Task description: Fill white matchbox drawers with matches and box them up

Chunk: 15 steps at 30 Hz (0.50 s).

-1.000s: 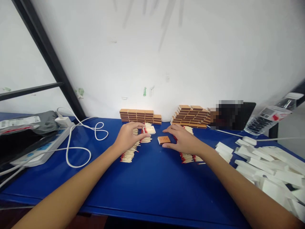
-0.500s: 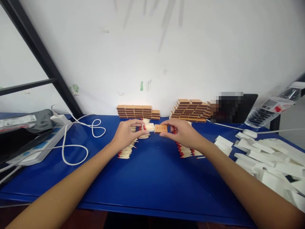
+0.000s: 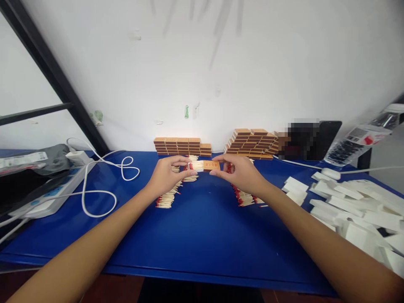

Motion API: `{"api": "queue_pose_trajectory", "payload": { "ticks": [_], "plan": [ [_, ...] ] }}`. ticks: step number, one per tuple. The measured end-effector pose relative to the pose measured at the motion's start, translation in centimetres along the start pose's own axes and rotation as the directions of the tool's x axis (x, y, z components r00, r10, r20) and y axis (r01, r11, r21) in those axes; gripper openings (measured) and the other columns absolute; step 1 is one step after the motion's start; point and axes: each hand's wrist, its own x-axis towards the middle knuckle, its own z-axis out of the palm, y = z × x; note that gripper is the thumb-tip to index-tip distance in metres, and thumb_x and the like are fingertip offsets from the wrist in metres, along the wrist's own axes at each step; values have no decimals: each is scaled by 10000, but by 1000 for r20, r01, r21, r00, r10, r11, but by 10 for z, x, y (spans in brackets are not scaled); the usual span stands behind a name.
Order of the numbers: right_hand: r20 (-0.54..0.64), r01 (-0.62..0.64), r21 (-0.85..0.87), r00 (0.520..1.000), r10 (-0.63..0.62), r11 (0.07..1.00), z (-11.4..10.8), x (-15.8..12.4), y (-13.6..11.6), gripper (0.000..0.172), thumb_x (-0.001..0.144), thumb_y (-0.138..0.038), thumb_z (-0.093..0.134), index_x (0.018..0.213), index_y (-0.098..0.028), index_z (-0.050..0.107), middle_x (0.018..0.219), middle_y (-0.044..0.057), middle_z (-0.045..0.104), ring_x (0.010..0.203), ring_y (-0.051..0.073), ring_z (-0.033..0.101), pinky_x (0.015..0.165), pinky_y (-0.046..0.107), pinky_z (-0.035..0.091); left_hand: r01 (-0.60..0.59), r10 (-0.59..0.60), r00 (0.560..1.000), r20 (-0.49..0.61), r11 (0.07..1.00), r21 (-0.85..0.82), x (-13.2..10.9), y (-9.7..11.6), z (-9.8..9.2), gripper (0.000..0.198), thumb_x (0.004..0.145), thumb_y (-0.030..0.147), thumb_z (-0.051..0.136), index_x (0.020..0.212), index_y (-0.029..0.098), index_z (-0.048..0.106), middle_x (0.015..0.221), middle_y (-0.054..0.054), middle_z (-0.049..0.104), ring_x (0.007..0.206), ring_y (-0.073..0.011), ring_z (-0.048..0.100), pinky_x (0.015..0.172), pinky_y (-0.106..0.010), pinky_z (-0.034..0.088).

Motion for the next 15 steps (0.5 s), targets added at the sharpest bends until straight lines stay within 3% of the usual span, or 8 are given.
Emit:
{"api": "queue_pose_trajectory", "payload": {
  "ticks": [10, 15],
  "plan": [
    [-24, 9, 94, 1000, -6, 996, 8, -1, -2, 456, 877, -533, 801, 1201, -214, 774, 757, 0, 692, 630, 163, 562, 649, 314, 451, 15, -14, 1000, 19, 999, -41, -2, 0, 3, 445, 705, 493, 958, 1012, 208, 809, 1122, -83, 831, 1029, -290, 800, 934, -405, 646],
    [37, 10, 177, 999, -17, 984, 16, -6, -13, 465, 837, -550, 846, 1171, -232, 787, 753, -10, 677, 613, 150, 539, 625, 303, 458, -13, 20, 995, 99, 998, -69, -3, 2, 5, 481, 679, 525, 968, 1022, 221, 823, 1065, -72, 827, 1007, -283, 796, 918, -390, 632]
  ]
}}
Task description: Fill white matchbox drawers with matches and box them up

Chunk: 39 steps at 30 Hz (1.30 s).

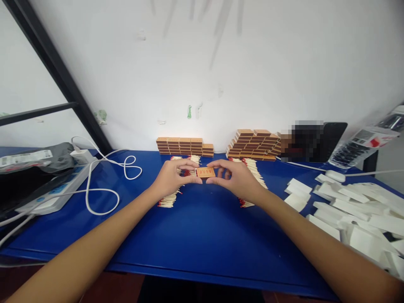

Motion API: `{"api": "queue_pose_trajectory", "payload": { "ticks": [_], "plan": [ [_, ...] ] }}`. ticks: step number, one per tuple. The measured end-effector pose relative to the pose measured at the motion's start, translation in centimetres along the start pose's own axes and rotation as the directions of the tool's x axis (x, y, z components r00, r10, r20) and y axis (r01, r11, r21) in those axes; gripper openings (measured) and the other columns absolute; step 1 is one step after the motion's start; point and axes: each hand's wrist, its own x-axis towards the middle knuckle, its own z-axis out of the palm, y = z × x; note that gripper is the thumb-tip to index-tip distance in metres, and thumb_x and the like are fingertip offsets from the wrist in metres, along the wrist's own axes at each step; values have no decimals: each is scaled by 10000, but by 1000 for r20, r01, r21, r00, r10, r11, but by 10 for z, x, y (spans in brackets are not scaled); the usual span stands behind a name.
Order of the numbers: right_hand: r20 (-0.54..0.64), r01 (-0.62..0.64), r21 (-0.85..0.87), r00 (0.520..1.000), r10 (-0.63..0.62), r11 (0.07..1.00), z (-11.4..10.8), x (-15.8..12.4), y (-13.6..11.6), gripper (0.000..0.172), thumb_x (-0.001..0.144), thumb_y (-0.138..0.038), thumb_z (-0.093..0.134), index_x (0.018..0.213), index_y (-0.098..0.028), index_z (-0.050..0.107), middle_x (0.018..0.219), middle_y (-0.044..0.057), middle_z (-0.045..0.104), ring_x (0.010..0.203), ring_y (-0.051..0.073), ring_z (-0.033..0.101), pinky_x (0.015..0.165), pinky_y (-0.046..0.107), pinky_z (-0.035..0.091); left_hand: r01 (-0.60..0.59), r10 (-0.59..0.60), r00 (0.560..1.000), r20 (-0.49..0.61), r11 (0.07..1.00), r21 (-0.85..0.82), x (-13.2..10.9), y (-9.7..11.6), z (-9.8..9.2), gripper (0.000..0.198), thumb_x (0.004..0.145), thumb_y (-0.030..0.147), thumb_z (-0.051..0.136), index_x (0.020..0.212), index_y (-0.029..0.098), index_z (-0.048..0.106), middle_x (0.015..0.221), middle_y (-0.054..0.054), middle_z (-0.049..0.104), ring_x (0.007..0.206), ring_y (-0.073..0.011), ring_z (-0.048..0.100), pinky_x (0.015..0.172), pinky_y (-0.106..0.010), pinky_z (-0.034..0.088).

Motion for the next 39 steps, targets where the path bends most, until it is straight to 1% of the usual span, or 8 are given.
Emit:
{"api": "queue_pose_trajectory", "payload": {
  "ticks": [8, 17, 23, 26, 29, 31, 35, 39],
  "plan": [
    [123, -21, 163, 992, 1, 986, 5, -3, -9, 445, 836, -472, 852, 1239, -291, 805, 857, 12, 732, 679, 159, 548, 614, 287, 468, -20, 27, 993, 117, 998, -57, -1, 0, -3, 605, 529, 524, 1036, 1017, 232, 828, 946, -49, 824, 955, -276, 768, 886, -373, 595],
    [150, 35, 180, 987, -62, 983, 2, -6, -16, 439, 854, -477, 851, 1248, -288, 808, 903, 21, 779, 707, 171, 594, 646, 300, 491, -44, 45, 992, 121, 999, -15, -2, 9, -5, 596, 475, 598, 1027, 860, 211, 787, 867, -24, 766, 848, -227, 699, 770, -328, 545],
    [196, 53, 144, 977, -81, 988, 0, -8, -20, 451, 867, -521, 834, 1256, -294, 803, 814, 7, 744, 684, 172, 598, 637, 294, 490, -70, 65, 988, 138, 997, 32, -4, 10, -3, 612, 438, 564, 1047, 830, 214, 734, 869, -9, 755, 824, -219, 686, 735, -315, 521],
    [128, 35, 31, 991, -39, 999, -6, 3, -10, 459, 860, -563, 820, 1208, -265, 804, 822, 15, 742, 676, 177, 613, 640, 303, 490, -122, 119, 992, 32, 981, 152, -2, 6, -5, 593, 530, 523, 1040, 940, 227, 731, 958, -21, 776, 908, -238, 702, 820, -344, 534],
    [-104, -64, -211, 994, 43, 975, -16, 31, 12, 474, 886, -552, 779, 1208, -203, 779, 803, 34, 732, 697, 205, 639, 685, 333, 484, -143, 184, 979, -92, 930, 338, 1, 1, -8, 494, 728, 473, 969, 1071, 229, 710, 1044, -40, 787, 1016, -265, 697, 923, -397, 531],
    [-174, -141, -359, 981, 82, 923, -22, 55, 30, 435, 902, -490, 758, 1202, -177, 772, 753, 39, 718, 713, 229, 654, 693, 346, 472, -121, 192, 971, -143, 910, 395, 2, -3, -12, 373, 869, 450, 870, 1110, 224, 696, 1033, -39, 791, 1030, -262, 697, 944, -412, 528],
    [-187, -197, -390, 973, 132, 900, -24, 96, 59, 379, 897, -394, 772, 1176, -139, 755, 916, 96, 791, 794, 233, 699, 729, 341, 489, -94, 208, 957, -204, 883, 459, 3, -7, -16, 254, 972, 432, 759, 1106, 229, 687, 964, -24, 796, 999, -258, 697, 944, -421, 531],
    [-180, -189, -376, 975, 129, 907, -12, 109, 70, 369, 910, -390, 786, 1178, -140, 738, 1049, 131, 815, 854, 225, 727, 781, 334, 516, -86, 245, 935, -258, 859, 505, 5, -10, -20, 168, 982, 356, 734, 1073, 223, 686, 934, -20, 796, 987, -263, 694, 937, -427, 533]
  ]
}}
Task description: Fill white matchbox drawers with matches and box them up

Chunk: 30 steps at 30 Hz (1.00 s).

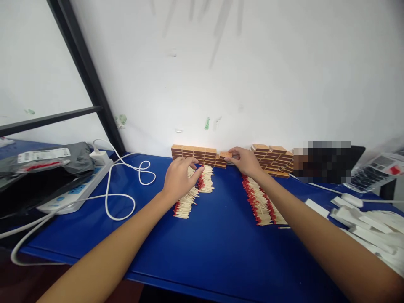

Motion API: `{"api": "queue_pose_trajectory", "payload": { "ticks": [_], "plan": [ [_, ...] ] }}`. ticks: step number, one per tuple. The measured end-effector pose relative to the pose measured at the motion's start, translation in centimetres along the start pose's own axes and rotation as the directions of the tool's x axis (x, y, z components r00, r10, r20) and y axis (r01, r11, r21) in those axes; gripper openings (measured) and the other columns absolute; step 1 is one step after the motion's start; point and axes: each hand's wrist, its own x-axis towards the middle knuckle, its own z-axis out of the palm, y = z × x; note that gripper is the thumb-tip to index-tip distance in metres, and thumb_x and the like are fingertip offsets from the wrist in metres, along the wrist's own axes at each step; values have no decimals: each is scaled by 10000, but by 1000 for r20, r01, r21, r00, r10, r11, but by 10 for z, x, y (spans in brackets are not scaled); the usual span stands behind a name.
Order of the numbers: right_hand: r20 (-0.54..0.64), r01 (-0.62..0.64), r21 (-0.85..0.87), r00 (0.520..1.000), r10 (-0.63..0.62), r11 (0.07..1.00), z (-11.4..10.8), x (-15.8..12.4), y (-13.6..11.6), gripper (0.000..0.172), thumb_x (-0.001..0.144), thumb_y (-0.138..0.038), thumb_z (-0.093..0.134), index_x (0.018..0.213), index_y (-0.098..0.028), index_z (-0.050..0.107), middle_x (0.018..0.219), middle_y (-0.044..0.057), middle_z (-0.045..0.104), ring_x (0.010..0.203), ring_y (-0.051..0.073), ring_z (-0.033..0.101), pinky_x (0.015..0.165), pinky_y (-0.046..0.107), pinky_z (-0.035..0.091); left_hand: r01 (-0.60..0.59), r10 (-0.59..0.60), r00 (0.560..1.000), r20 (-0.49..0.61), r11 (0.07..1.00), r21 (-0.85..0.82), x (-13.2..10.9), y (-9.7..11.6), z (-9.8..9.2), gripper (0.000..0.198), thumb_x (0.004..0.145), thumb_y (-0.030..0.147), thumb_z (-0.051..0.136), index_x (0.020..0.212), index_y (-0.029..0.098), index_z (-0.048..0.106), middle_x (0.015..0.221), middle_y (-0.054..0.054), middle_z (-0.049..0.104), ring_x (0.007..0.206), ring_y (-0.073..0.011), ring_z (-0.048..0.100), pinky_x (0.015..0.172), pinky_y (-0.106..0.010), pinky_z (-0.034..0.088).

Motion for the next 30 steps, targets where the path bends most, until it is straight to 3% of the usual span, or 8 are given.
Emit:
{"api": "queue_pose_trajectory", "payload": {
  "ticks": [3, 6, 10, 14, 17, 23, 30],
  "plan": [
    [-8, 11, -69, 1000, -11, 998, 8, -4, -5, 385, 951, -454, 756, 1210, -172, 712, 1090, 136, 828, 913, 250, 751, 807, 347, 516, 33, -31, 999, -43, 999, 39, 3, -7, -1, 119, 983, 315, 711, 1048, 218, 689, 960, -32, 798, 1007, -273, 692, 942, -434, 537],
    [-17, 23, -269, 999, -29, 963, 11, -7, -12, 421, 1010, -539, 661, 1256, -198, 678, 1072, 134, 838, 963, 304, 762, 791, 370, 498, 95, -83, 991, -108, 990, 105, 7, -21, -3, 111, 974, 296, 705, 1043, 211, 690, 1062, -58, 793, 1057, -285, 690, 981, -437, 535],
    [19, 47, -440, 999, -43, 897, 9, -5, -21, 452, 1064, -567, 544, 1296, -190, 635, 1029, 150, 835, 979, 330, 760, 753, 366, 467, 256, -231, 960, -156, 951, 170, 12, -47, -5, 211, 948, 298, 726, 1128, 197, 683, 1161, -90, 778, 1141, -318, 678, 1034, -458, 526],
    [57, 40, -475, 998, -15, 879, 7, -3, -28, 442, 1076, -562, 520, 1285, -185, 620, 1069, 154, 828, 992, 326, 756, 744, 358, 443, 411, -388, 911, -143, 887, 210, 16, -69, -5, 330, 952, 356, 716, 1232, 194, 647, 1263, -115, 758, 1229, -346, 656, 1068, -476, 515],
    [66, 34, -489, 998, -2, 872, 7, -4, -33, 439, 1075, -571, 522, 1258, -181, 611, 1053, 157, 822, 982, 328, 752, 733, 349, 425, 480, -484, 874, -44, 846, 233, 16, -80, -1, 483, 978, 414, 679, 1373, 154, 578, 1377, -157, 717, 1335, -371, 610, 1119, -493, 486],
    [56, 6, -507, 998, 26, 862, 10, -12, -39, 504, 1035, -576, 610, 1294, -151, 528, 1020, 171, 807, 947, 337, 753, 727, 340, 415, 503, -529, 846, 64, 832, 234, 13, -92, 8, 557, 1009, 434, 625, 1464, 129, 524, 1345, -176, 744, 1346, -393, 627, 1112, -516, 494],
    [80, -5, -517, 995, 54, 856, 11, -14, -41, 452, 1054, -527, 587, 1286, -154, 478, 1052, 187, 791, 977, 332, 749, 765, 340, 434, 419, -452, 883, 127, 881, 222, 12, -94, 12, 429, 1007, 402, 616, 1362, 163, 634, 1364, -170, 734, 1358, -362, 632, 1130, -473, 494]
  ]
}}
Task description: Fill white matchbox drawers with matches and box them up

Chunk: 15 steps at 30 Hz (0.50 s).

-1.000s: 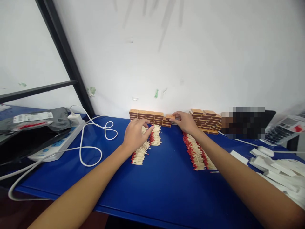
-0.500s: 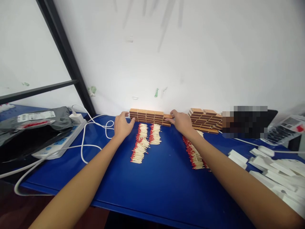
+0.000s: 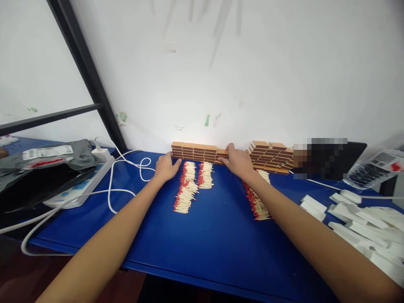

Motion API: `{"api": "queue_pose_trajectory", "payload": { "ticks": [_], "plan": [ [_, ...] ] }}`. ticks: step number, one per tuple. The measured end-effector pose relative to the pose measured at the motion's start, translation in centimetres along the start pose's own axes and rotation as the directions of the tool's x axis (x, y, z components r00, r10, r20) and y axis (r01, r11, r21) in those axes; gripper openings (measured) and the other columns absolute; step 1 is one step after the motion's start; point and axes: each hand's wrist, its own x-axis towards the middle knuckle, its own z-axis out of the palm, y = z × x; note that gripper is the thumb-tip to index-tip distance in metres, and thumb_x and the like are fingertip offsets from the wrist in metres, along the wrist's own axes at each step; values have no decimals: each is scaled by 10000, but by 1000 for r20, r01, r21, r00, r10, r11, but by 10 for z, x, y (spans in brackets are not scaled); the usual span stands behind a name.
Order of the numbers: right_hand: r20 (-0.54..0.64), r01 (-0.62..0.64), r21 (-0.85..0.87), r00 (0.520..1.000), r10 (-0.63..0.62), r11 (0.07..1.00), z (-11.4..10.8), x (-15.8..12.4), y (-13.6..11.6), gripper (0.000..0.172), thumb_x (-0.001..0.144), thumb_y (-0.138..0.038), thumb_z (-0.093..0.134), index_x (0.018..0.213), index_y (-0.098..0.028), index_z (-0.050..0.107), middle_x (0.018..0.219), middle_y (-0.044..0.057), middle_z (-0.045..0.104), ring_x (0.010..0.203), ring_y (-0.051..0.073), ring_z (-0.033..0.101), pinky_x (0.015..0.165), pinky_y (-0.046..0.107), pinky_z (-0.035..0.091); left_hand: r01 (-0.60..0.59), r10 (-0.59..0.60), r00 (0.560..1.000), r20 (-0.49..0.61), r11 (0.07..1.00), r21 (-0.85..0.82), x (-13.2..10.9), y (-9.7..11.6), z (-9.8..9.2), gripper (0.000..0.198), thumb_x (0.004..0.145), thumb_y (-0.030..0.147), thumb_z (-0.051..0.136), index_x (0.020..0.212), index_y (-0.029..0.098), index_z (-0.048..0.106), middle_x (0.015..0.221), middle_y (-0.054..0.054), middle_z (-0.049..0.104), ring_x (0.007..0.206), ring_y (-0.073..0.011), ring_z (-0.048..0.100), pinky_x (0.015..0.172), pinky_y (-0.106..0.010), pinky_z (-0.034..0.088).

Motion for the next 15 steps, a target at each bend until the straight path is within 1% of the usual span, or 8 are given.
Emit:
{"api": "queue_pose_trajectory", "payload": {
  "ticks": [3, 6, 9, 12, 15],
  "plan": [
    [4, -5, 18, 1000, 5, 1000, 1, -1, 1, 471, 1048, -532, 591, 1297, -153, 465, 1038, 178, 787, 973, 335, 748, 749, 339, 438, -10, 10, 1000, -1, 1000, -6, 1, -1, 0, 419, 1005, 409, 612, 1333, 153, 658, 1348, -182, 737, 1350, -371, 637, 1123, -479, 502],
    [11, -7, 20, 1000, 6, 1000, 2, -2, 1, 441, 1062, -511, 572, 1299, -156, 462, 1020, 167, 786, 978, 332, 751, 740, 333, 435, -17, 17, 1000, 3, 1000, -21, 2, -1, 0, 411, 1010, 407, 602, 1334, 163, 664, 1342, -168, 744, 1342, -349, 648, 1134, -466, 499],
    [19, -6, -2, 1000, 6, 1000, 5, -3, 1, 422, 1077, -504, 542, 1297, -152, 461, 1026, 178, 782, 988, 335, 752, 740, 335, 438, -19, 19, 1000, 5, 999, -34, 3, -1, 0, 411, 1012, 411, 596, 1342, 175, 659, 1350, -160, 745, 1338, -335, 655, 1140, -459, 497],
    [19, -4, -19, 1000, 5, 1000, 7, -3, 1, 437, 1080, -504, 532, 1308, -139, 458, 1039, 195, 779, 994, 343, 753, 746, 342, 449, -27, 28, 1000, 7, 999, -44, 2, -1, 1, 430, 999, 426, 615, 1342, 171, 650, 1358, -164, 741, 1347, -338, 650, 1144, -456, 495],
    [16, 2, -24, 1000, -2, 1000, 8, -2, 1, 453, 1088, -502, 510, 1329, -123, 454, 1047, 209, 778, 1006, 353, 754, 756, 350, 458, -46, 46, 999, 15, 998, -53, 2, 0, 1, 421, 992, 425, 622, 1333, 181, 652, 1348, -150, 749, 1328, -323, 665, 1139, -432, 502]
  ]
}}
